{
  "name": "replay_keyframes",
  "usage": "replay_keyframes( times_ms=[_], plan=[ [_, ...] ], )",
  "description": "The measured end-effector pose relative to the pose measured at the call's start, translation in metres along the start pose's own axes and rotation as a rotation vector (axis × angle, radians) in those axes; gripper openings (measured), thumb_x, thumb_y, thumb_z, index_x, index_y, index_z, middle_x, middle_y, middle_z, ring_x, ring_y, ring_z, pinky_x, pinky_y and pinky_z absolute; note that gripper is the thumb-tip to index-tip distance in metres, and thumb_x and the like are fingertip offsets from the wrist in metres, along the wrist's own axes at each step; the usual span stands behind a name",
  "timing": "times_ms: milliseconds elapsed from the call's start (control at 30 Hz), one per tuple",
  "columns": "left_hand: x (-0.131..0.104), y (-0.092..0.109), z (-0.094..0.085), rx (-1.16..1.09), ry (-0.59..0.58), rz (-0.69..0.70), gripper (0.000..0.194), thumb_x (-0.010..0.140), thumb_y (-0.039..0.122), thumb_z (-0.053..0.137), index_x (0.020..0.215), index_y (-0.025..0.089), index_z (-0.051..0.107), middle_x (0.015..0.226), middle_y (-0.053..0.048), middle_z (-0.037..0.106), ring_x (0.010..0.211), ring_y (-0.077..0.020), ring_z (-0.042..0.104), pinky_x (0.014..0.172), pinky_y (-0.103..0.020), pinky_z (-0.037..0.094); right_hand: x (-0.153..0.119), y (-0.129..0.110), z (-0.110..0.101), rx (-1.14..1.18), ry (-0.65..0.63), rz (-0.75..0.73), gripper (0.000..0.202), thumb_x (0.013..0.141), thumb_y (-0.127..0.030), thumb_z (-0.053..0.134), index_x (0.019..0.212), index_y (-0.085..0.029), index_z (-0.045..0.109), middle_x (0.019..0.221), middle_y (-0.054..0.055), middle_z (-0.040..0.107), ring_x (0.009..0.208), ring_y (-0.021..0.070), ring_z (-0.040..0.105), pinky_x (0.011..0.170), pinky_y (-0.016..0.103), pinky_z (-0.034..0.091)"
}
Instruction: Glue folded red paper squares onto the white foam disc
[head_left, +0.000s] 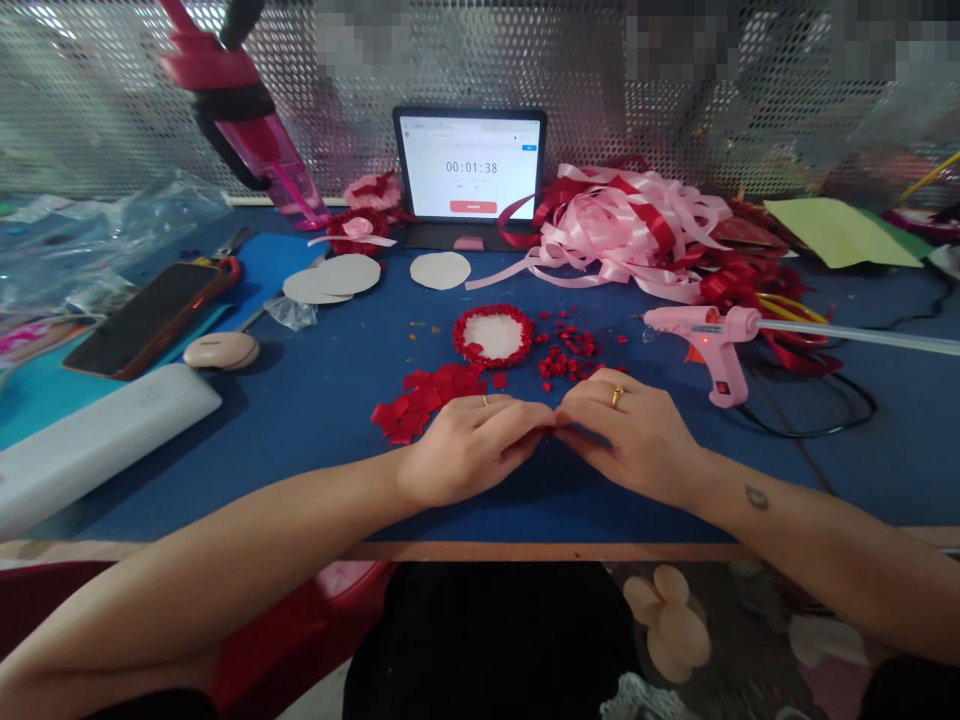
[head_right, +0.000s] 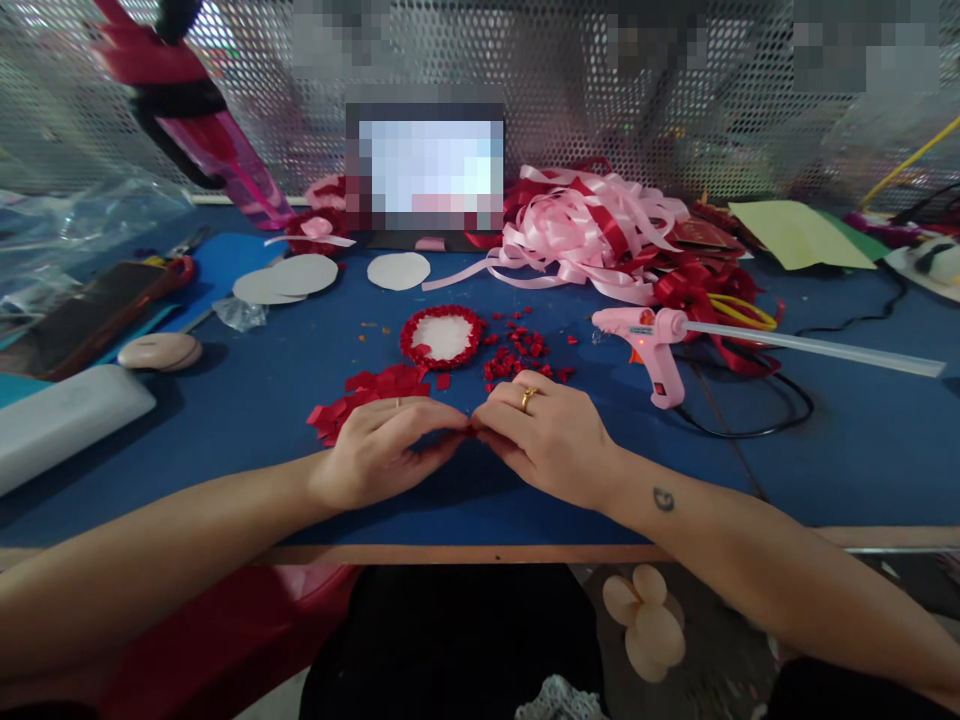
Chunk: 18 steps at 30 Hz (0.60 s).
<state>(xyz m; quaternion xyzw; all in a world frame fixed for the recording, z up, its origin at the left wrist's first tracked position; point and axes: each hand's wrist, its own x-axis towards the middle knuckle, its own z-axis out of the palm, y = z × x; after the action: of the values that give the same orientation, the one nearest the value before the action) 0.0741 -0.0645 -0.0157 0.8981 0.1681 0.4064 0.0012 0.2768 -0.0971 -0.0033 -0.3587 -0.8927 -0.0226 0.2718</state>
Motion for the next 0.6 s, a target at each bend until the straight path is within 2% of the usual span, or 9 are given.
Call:
replay_keyframes(
  times_ms=[367,600],
  plan=[
    [0.0005,0.0002,0.0002,-0.003,0.004,0.006,0.015,0.081,0.011,0.055,0.094,0.018,0.053,0.076,0.003,0.067,0.065,-0.0072,0.064,0.059,-0.016,0.049,0.0009,-0.0014,-0.0001,-0.004,-0.006,-0.016,0.009,0.084,-0.019,0.049,0.086,-0.019,0.058,0.079,0.002,0.063,0.075,0.0147,0.052,0.07,0.027,0.045],
    [0.0008,0.0028,0.0014,-0.027,-0.014,-0.043,0.013,0.078,0.009,0.054,0.088,0.017,0.053,0.07,0.003,0.064,0.06,-0.0071,0.061,0.055,-0.016,0.047,0.0015,-0.0034,0.0065,-0.019,0.048,-0.061,0.006,0.08,-0.013,0.051,0.081,-0.018,0.055,0.076,0.001,0.061,0.072,0.0141,0.05,0.069,0.025,0.044]
  ],
)
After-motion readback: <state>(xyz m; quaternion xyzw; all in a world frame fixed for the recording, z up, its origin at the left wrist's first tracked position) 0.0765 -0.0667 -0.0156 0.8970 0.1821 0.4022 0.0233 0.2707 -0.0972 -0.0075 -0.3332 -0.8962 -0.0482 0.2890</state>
